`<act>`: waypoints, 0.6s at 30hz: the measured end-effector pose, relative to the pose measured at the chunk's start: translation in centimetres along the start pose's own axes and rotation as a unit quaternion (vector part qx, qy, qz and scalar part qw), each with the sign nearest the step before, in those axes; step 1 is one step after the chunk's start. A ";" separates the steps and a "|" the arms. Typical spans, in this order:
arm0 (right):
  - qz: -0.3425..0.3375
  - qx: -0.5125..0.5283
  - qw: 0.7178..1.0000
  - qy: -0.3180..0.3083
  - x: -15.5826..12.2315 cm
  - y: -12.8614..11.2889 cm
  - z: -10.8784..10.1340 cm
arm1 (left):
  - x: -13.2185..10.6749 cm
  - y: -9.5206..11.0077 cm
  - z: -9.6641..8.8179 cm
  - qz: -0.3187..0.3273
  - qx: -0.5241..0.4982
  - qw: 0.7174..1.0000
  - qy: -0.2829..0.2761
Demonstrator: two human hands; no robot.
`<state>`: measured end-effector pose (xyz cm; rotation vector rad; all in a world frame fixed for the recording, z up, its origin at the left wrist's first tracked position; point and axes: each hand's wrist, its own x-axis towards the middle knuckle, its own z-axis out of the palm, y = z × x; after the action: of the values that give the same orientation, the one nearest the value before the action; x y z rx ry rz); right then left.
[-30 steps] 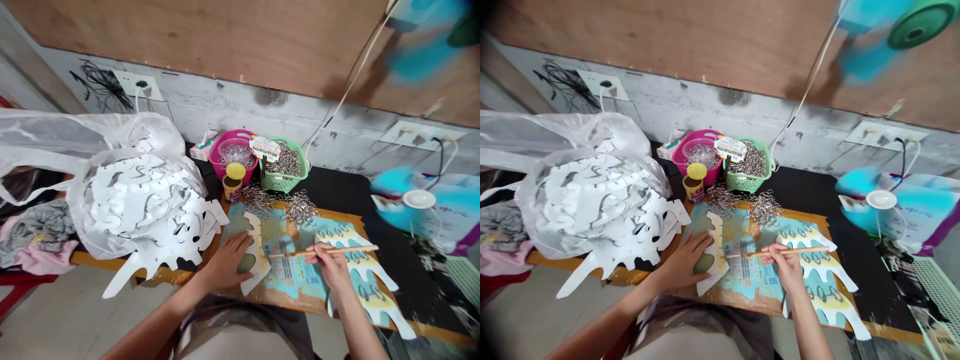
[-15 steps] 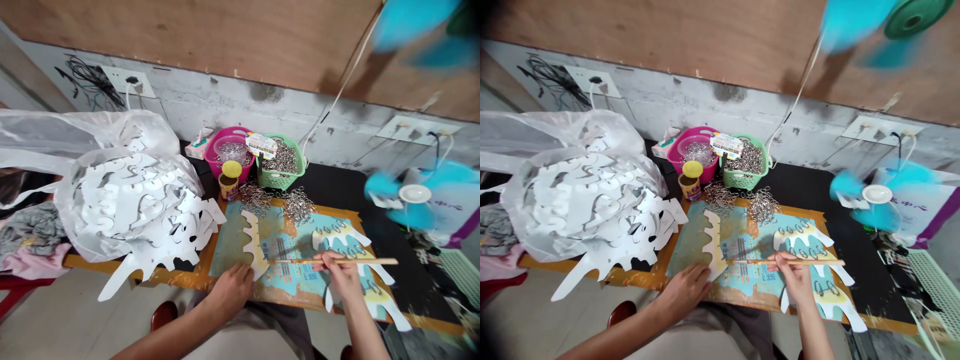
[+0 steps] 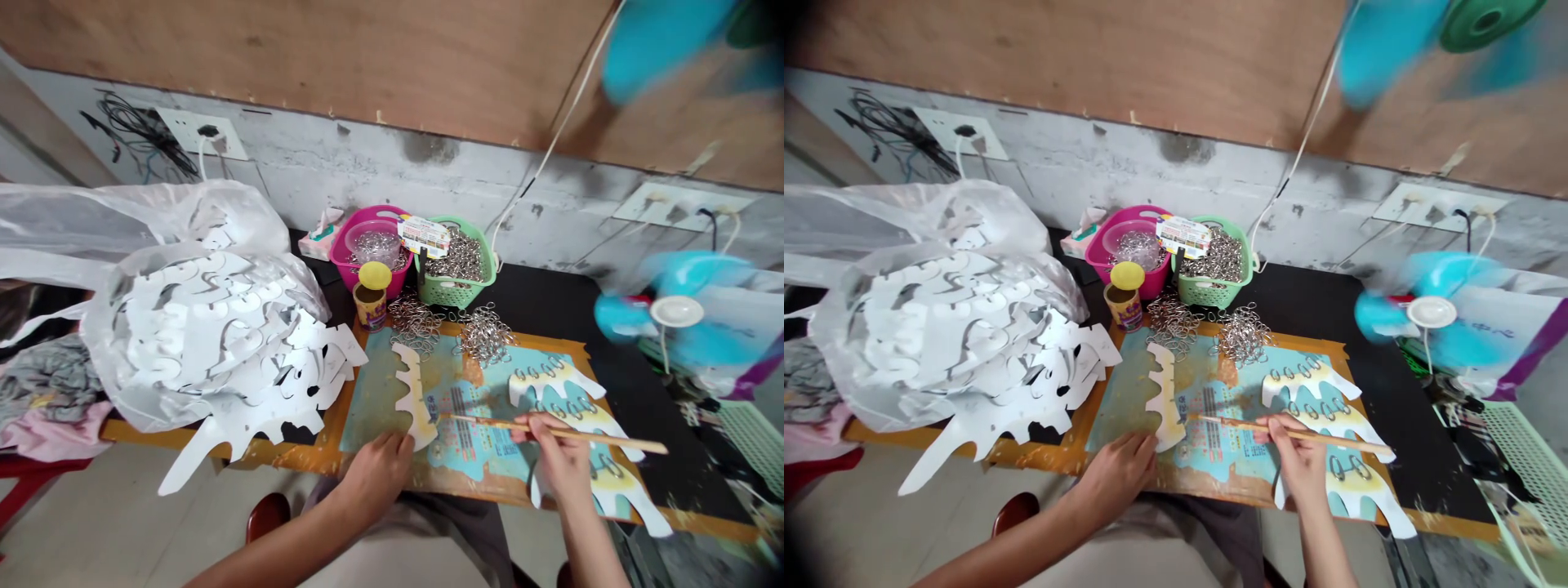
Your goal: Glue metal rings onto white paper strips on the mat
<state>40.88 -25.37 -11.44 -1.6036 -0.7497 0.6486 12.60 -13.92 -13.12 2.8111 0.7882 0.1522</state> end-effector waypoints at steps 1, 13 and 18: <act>-0.002 0.001 1.000 -0.011 -0.1 -0.1 0.1 | 0.0 -0.1 0.0 -0.001 -0.003 1.000 0.004; -0.171 0.116 0.952 0.226 -1.4 -2.4 -0.7 | 0.5 -0.1 -1.5 -0.052 -0.079 0.995 -0.022; -0.232 0.111 0.910 0.325 -2.4 -3.8 -3.1 | 2.3 1.3 -1.9 -0.052 -0.111 0.992 -0.037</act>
<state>41.29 -28.74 -7.16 -1.2463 -0.4985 -0.1532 14.85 -13.45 -10.88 2.5456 0.8425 0.1112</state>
